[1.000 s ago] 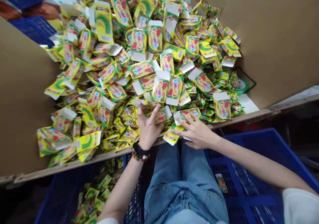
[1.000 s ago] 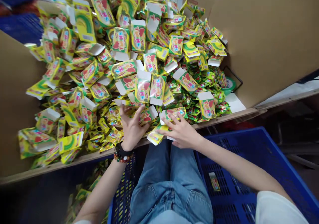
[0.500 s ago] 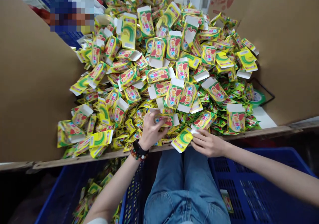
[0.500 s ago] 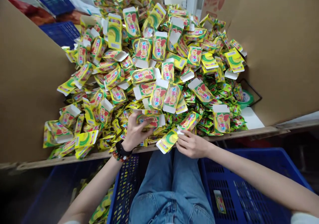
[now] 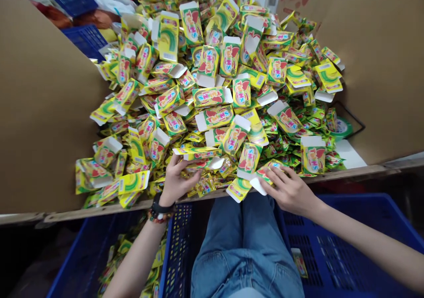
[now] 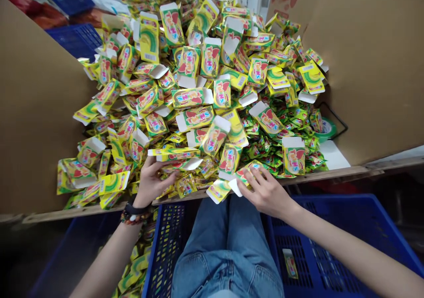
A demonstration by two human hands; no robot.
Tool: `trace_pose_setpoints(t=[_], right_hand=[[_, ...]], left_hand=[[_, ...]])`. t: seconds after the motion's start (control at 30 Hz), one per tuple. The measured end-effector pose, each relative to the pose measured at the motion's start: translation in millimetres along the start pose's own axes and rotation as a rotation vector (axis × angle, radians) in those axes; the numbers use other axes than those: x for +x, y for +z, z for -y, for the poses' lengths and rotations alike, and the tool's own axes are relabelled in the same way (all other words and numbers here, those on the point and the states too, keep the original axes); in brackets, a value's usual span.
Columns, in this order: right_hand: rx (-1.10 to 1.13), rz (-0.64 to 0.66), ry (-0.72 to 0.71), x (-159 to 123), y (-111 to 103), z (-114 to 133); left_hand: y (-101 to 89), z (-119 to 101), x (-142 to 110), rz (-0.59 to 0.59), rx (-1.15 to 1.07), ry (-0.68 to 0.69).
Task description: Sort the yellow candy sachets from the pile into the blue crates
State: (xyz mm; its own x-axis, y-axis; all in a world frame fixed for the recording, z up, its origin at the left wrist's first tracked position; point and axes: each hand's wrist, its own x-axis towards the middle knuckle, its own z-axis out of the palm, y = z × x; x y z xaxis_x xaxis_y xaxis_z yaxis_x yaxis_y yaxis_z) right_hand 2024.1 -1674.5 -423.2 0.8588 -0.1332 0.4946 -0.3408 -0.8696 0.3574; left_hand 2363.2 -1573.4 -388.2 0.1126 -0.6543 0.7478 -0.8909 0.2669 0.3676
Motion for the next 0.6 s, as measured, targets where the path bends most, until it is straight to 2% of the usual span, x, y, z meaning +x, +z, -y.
trace_pose_setpoints(t=[0.1, 0.23, 0.33, 0.4, 0.5, 0.6], right_hand=[[0.214, -0.054, 0.07, 7.5, -8.4, 5.9], [0.444, -0.142, 0.247, 19.7, -16.7, 3.7], [0.518, -0.167, 0.319, 21.2, -22.9, -5.7], [0.591, -0.172, 0.418, 17.6, -29.1, -12.5], [0.897, -0.177, 0.75, 11.6, -36.8, -17.1], [1.453, -0.143, 1.139, 13.8, -33.1, -8.1]], left_hand=[[-9.0, 2.3, -0.4, -0.006, -0.056, -0.077], [-3.0, 8.1, -7.5, -0.053, -0.074, -0.119], [4.5, 12.4, -14.0, -0.144, -0.105, -0.168], [6.6, 14.0, -18.3, -0.241, -0.122, -0.221], [2.1, 11.0, -22.6, -0.39, -0.167, -0.282], [-17.2, 6.2, -12.9, -0.469, -0.181, -0.317]])
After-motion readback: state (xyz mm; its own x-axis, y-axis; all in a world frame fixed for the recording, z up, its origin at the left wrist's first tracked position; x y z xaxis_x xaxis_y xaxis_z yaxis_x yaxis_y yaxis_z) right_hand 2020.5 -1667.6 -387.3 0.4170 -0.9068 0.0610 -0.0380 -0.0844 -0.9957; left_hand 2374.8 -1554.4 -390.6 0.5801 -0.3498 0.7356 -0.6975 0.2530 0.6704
